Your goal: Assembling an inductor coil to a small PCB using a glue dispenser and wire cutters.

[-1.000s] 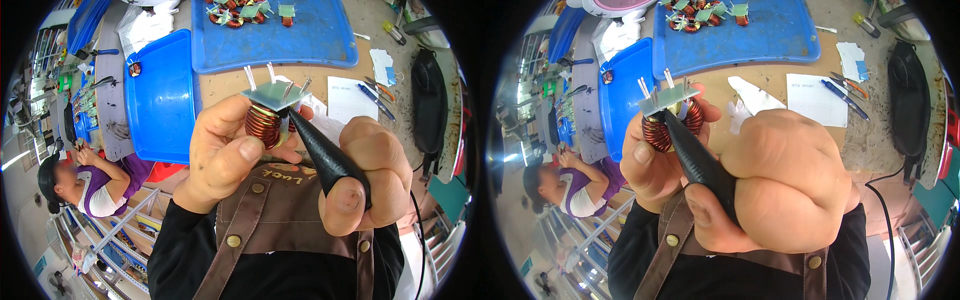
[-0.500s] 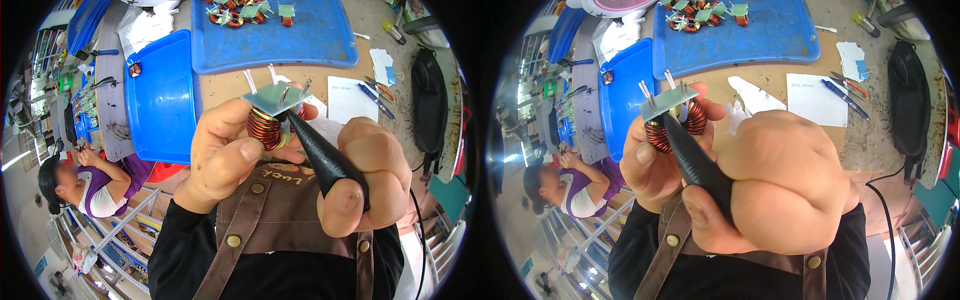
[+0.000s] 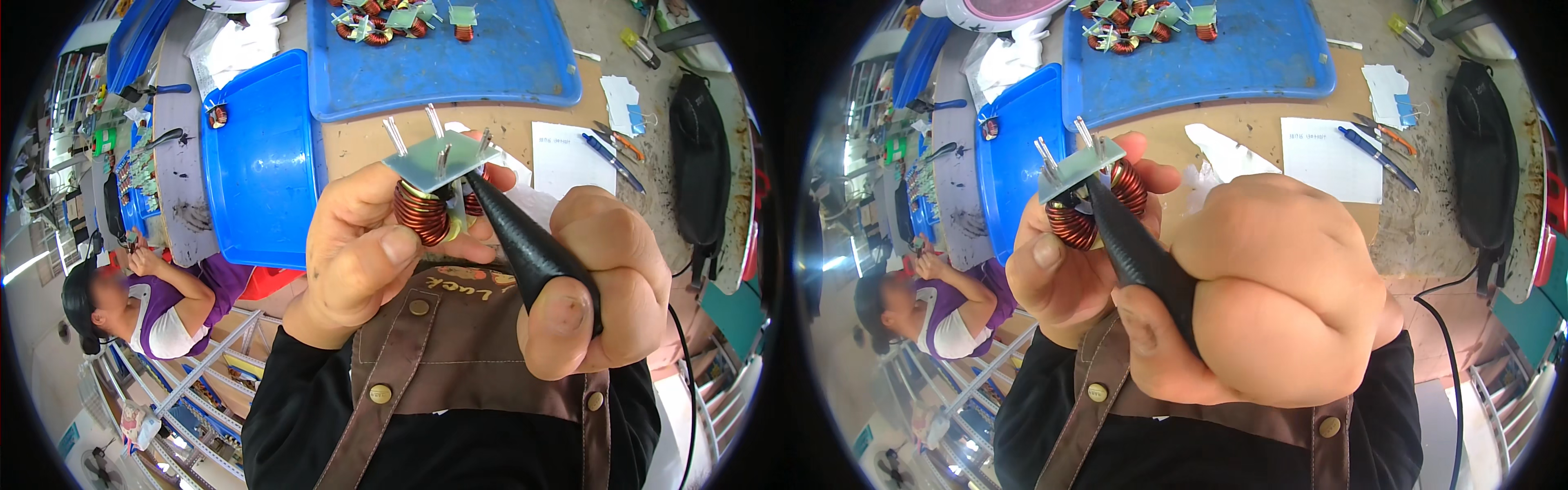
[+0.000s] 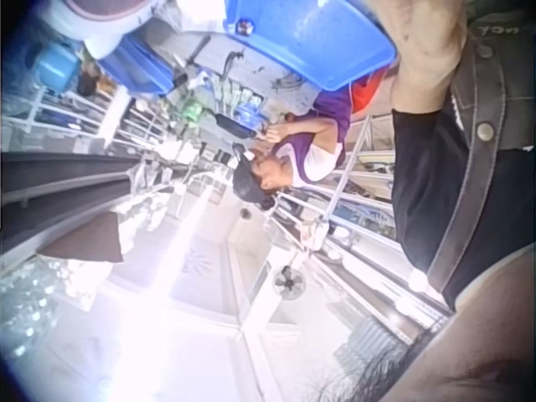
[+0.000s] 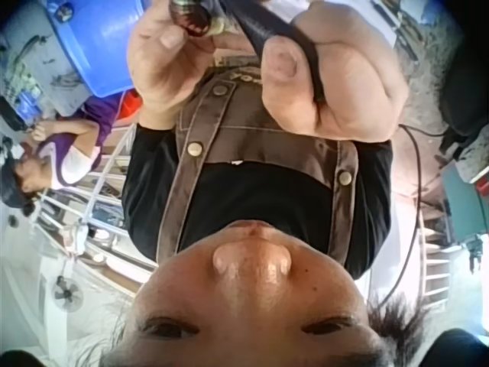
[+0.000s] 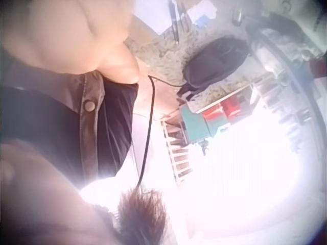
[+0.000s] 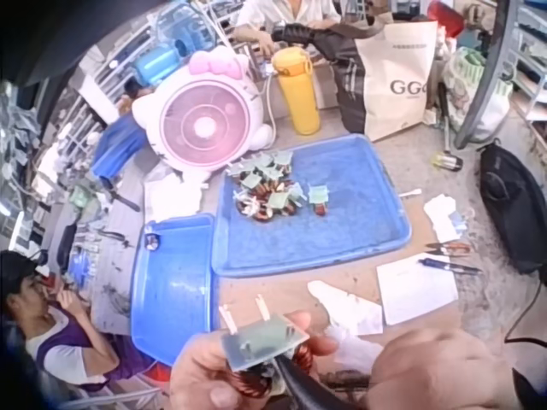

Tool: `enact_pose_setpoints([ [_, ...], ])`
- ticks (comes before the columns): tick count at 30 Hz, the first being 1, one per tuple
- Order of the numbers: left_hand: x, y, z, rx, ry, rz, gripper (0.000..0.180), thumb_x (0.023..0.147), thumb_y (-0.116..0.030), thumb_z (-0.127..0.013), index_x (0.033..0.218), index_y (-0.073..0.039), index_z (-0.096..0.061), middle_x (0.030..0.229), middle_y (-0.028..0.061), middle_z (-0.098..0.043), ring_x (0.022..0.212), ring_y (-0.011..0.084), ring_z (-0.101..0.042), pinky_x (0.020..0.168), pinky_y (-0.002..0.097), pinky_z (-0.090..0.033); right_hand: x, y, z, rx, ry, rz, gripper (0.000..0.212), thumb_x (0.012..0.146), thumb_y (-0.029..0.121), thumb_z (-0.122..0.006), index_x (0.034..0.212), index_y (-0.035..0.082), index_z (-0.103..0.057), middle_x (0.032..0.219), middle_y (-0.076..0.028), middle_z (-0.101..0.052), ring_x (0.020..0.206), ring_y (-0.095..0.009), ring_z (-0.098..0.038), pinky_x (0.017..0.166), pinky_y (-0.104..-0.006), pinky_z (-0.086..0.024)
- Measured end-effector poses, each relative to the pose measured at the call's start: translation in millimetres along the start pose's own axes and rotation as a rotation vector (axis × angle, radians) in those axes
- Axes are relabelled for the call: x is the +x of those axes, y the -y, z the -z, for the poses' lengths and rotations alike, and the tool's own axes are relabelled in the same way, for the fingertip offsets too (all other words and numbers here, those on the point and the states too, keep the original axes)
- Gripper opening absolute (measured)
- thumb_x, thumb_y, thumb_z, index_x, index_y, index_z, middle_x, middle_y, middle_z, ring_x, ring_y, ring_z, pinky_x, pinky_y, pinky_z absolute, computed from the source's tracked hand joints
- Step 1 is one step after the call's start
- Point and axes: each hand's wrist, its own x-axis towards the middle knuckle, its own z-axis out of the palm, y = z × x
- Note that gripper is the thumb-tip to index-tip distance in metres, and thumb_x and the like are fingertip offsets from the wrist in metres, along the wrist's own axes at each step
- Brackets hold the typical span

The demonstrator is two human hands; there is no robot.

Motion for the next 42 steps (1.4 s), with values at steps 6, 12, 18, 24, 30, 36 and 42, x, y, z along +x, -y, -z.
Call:
enact_pose_setpoints([
  [6, 1.4, 0.5, 1.1, -0.024, 0.019, -0.007, 0.077, 0.071, -0.028, -0.061, 0.127, 0.013, -0.026, 0.117, 0.0338, -0.04, 0.09, 0.0243, -0.054, 0.078, 0.0312, -0.047, 0.7, 1.7, -0.4, 0.047, 0.037, -0.04, 0.022, 0.074, 0.005, -0.049, 0.061, 0.001, -0.031, 0.051, -0.01, -0.037, 0.036, -0.012, -0.027, 0.031, -0.0258, -0.018],
  [12, 1.9, 1.3, -0.9, -0.031, 0.024, -0.011, 0.078, 0.07, -0.028, -0.06, 0.126, 0.014, -0.026, 0.116, 0.0342, -0.041, 0.094, 0.0261, -0.054, 0.081, 0.0313, -0.046, 4.1, 2.8, 1.0, 0.025, 0.035, -0.049, 0.023, 0.074, 0.006, -0.049, 0.06, 0.001, -0.031, 0.051, -0.01, -0.037, 0.036, -0.012, -0.027, 0.031, -0.0257, -0.019],
  [18, 0.9, -1.1, -3.8, -0.023, 0.009, -0.001, 0.078, 0.07, -0.029, -0.059, 0.126, 0.014, -0.026, 0.116, 0.0344, -0.041, 0.095, 0.0262, -0.054, 0.083, 0.0305, -0.045, 5.2, 4.6, 1.6, 0.001, -0.016, -0.072, 0.025, 0.074, 0.006, -0.049, 0.057, 0.001, -0.031, 0.051, -0.01, -0.037, 0.037, -0.012, -0.029, 0.032, -0.0255, -0.019],
  [24, 1.3, -0.9, -2.4, -0.004, 0.029, -0.007, 0.078, 0.071, -0.03, -0.057, 0.126, 0.015, -0.025, 0.117, 0.0346, -0.04, 0.094, 0.0262, -0.054, 0.081, 0.0303, -0.047, 7.6, 5.2, 2.2, -0.027, 0.013, -0.084, 0.025, 0.073, 0.007, -0.049, 0.057, 0.001, -0.031, 0.051, -0.01, -0.037, 0.037, -0.012, -0.029, 0.031, -0.0257, -0.019],
  [30, -0.5, -1.6, -2.6, -0.007, 0.015, -0.003, 0.079, 0.071, -0.031, -0.058, 0.126, 0.015, -0.024, 0.116, 0.035, -0.04, 0.094, 0.0261, -0.054, 0.078, 0.03, -0.048, 3.9, 4.6, 1.4, -0.01, -0.024, -0.065, 0.025, 0.074, 0.007, -0.049, 0.057, 0.001, -0.031, 0.051, -0.01, -0.038, 0.037, -0.012, -0.03, 0.031, -0.026, -0.019],
  [36, -0.1, -3.1, -1.0, -0.018, 0.013, 0.029, 0.081, 0.07, -0.032, -0.059, 0.126, 0.015, -0.024, 0.117, 0.0356, -0.039, 0.102, 0.0304, -0.053, 0.088, 0.0314, -0.044, 3.9, 2.4, 2.3, 0.026, -0.023, -0.039, 0.025, 0.073, 0.006, -0.048, 0.057, 0.001, -0.03, 0.051, -0.01, -0.038, 0.037, -0.012, -0.029, 0.031, -0.0257, -0.019],
  [42, 1.0, -3.5, 3.2, -0.071, 0.078, 0.054, 0.079, 0.072, -0.03, -0.057, 0.126, 0.015, -0.022, 0.117, 0.0369, -0.038, 0.108, 0.0331, -0.048, 0.094, 0.0334, -0.039, 3.1, 1.0, 3.5, 0.053, 0.02, -0.055, 0.024, 0.073, 0.006, -0.049, 0.057, 0.001, -0.031, 0.051, -0.01, -0.038, 0.037, -0.012, -0.028, 0.031, -0.0257, -0.019],
])
